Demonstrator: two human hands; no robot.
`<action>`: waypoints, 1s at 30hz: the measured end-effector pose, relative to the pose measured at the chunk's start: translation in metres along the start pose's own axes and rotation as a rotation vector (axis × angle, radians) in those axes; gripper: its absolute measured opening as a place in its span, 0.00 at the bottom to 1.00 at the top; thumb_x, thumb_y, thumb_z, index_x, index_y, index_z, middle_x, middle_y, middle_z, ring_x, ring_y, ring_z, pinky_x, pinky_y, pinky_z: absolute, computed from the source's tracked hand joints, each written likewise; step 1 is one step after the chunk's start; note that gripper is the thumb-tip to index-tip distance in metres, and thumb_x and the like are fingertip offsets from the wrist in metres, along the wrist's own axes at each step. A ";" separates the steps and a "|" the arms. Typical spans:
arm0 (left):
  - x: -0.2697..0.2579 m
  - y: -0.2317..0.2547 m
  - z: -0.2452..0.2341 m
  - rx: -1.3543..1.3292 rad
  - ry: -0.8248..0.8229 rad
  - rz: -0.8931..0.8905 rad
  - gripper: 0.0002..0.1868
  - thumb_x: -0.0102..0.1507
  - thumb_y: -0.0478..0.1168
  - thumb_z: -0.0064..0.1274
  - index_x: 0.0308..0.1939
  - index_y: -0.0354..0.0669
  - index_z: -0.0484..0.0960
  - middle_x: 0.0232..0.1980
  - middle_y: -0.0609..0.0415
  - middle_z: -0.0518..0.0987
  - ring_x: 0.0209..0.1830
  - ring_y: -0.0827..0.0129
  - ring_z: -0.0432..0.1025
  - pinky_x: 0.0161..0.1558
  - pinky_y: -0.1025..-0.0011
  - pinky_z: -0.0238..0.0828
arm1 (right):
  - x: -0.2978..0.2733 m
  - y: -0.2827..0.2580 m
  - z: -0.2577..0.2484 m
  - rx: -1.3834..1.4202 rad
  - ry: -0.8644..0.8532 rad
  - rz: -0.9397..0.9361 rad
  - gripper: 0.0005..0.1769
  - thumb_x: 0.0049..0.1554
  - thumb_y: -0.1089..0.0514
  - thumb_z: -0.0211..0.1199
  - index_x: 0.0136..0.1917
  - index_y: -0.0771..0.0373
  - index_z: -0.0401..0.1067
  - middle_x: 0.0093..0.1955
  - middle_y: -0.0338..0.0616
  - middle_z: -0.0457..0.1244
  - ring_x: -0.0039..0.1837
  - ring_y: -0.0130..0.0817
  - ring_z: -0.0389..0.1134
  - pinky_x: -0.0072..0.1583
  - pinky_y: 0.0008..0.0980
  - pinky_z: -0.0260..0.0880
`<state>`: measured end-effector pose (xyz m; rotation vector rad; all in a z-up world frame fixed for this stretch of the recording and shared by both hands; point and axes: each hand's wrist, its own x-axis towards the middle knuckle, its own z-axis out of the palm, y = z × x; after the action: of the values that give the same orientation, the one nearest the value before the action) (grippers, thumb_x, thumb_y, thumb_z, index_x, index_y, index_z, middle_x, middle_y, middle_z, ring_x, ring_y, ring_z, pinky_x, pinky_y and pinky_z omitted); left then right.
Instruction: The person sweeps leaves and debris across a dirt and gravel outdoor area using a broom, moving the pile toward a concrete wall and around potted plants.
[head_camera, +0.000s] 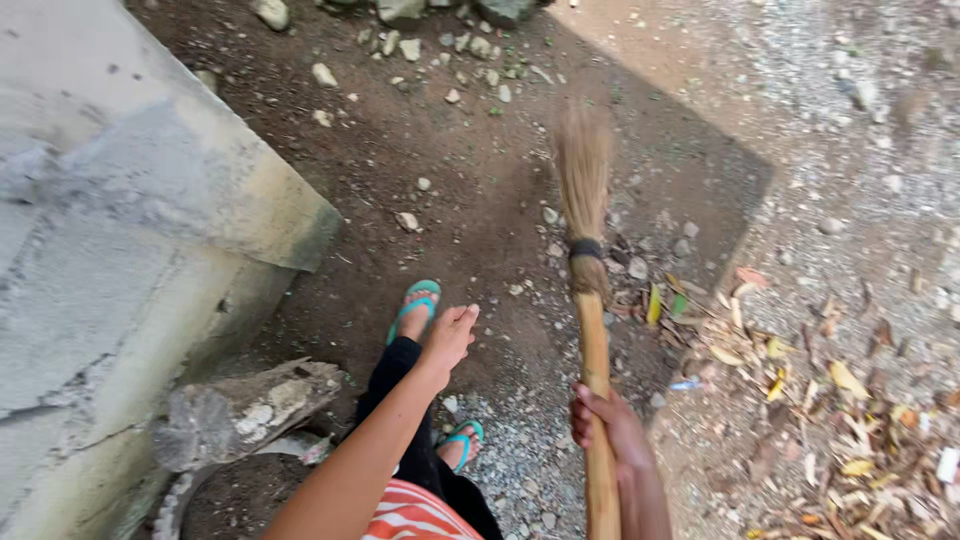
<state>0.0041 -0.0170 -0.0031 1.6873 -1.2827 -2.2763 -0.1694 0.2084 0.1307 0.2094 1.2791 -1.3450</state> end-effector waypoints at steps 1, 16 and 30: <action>0.009 0.007 -0.014 -0.055 0.067 0.026 0.28 0.65 0.59 0.48 0.61 0.46 0.77 0.49 0.60 0.80 0.43 0.72 0.74 0.36 0.71 0.69 | 0.024 0.003 0.042 -0.030 -0.025 0.101 0.12 0.59 0.56 0.64 0.49 0.63 0.64 0.29 0.36 0.56 0.27 0.24 0.57 0.28 0.25 0.58; 0.131 0.081 -0.126 -0.088 0.185 -0.198 0.19 0.64 0.48 0.53 0.57 0.48 0.80 0.50 0.60 0.80 0.47 0.69 0.74 0.43 0.65 0.65 | 0.157 0.024 0.059 0.105 0.085 0.264 0.15 0.58 0.58 0.69 0.43 0.60 0.62 0.31 0.34 0.57 0.29 0.25 0.58 0.29 0.27 0.59; 0.092 0.113 0.109 0.263 -0.338 0.175 0.27 0.68 0.51 0.53 0.65 0.37 0.74 0.57 0.50 0.82 0.58 0.68 0.76 0.57 0.71 0.71 | 0.020 -0.044 0.017 0.030 0.674 0.066 0.15 0.55 0.58 0.65 0.54 0.61 0.67 0.29 0.35 0.56 0.27 0.26 0.56 0.29 0.28 0.64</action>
<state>-0.1694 -0.0702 0.0030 1.2147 -1.7867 -2.4459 -0.1999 0.1701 0.1453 0.7677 1.7856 -1.2794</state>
